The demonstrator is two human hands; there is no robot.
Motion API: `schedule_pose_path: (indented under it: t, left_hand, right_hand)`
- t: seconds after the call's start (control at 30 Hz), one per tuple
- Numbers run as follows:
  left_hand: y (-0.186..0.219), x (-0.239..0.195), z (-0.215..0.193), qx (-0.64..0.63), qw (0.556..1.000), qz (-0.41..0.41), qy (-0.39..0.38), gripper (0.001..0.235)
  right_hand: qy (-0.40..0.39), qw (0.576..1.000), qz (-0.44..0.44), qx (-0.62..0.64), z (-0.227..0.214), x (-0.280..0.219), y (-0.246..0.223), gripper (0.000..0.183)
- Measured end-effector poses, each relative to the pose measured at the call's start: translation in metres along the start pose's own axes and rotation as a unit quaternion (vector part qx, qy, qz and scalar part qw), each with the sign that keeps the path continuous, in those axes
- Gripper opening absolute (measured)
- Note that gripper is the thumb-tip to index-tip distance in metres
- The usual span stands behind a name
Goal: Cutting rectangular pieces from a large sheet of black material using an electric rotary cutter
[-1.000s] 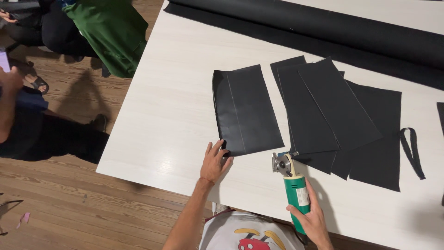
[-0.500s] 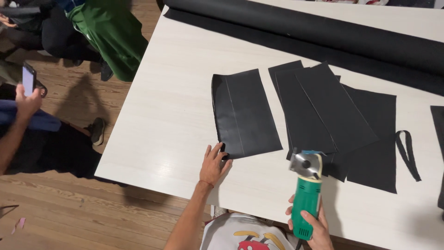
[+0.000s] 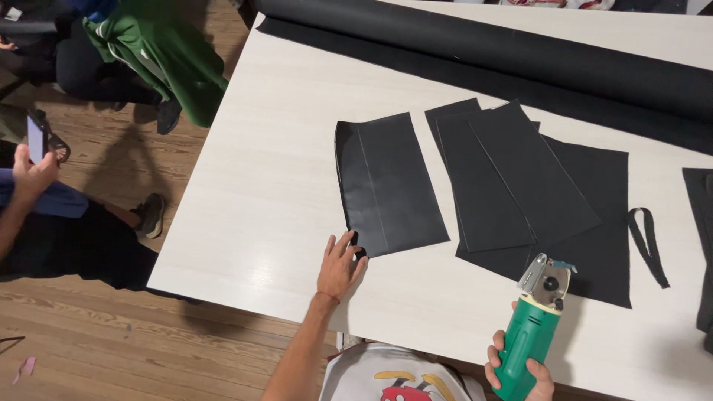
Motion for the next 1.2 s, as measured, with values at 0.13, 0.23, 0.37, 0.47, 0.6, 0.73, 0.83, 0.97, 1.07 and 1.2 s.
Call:
schedule_pose_path:
  t: [0.13,0.23,0.37,0.47,0.6,0.73,0.83,0.97,1.07,1.2]
  left_hand:
    - [0.002,0.001,-0.003,0.005,1.0,-0.004,-0.004,0.029]
    - [0.002,0.002,-0.002,0.004,1.0,-0.004,-0.003,0.03]
    - [0.004,0.002,-0.004,-0.001,1.0,-0.006,0.003,0.03]
    - [0.004,0.002,-0.004,-0.002,1.0,-0.006,0.004,0.031]
    - [0.003,0.002,-0.003,-0.002,1.0,-0.007,0.002,0.031]
    - [0.003,0.002,-0.003,-0.003,1.0,-0.01,0.002,0.032]
    - [0.007,0.004,-0.008,-0.011,1.0,-0.017,-0.009,0.032]
    - [0.006,0.004,-0.006,-0.013,1.0,-0.024,-0.005,0.032]
    - [0.007,0.003,-0.007,-0.012,1.0,-0.024,-0.005,0.032]
    - [0.005,0.002,-0.005,-0.015,1.0,-0.022,0.009,0.03]
  right_hand:
    - [-0.012,1.0,-0.006,0.0,0.003,0.002,0.003,0.106]
    - [-0.015,1.0,-0.007,-0.001,0.0,0.004,0.006,0.105]
    - [-0.039,0.999,-0.002,0.016,-0.003,0.004,0.007,0.106]
    - [-0.04,0.999,-0.005,0.018,0.0,0.004,0.007,0.105]
    - [-0.071,0.997,-0.005,0.037,-0.003,0.004,0.003,0.105]
    - [-0.057,0.998,-0.01,0.033,0.001,0.003,-0.001,0.106]
    - [-0.048,0.999,-0.015,0.016,0.005,0.001,-0.004,0.103]
    - [-0.056,0.998,-0.014,0.018,0.008,0.001,-0.004,0.103]
    - [-0.057,0.998,-0.02,0.028,0.018,0.002,-0.006,0.102]
    - [-0.047,0.996,-0.054,0.053,0.03,0.007,-0.01,0.098]
Point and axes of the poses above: each hand's wrist, its own x-axis towards the middle knuckle, its own z-axis out of the palm, y = z × x, the point moved 1 cm from there along x, towards the middle knuckle, and after that the axes turned 1 degree about -z, right-handed, at the moved point
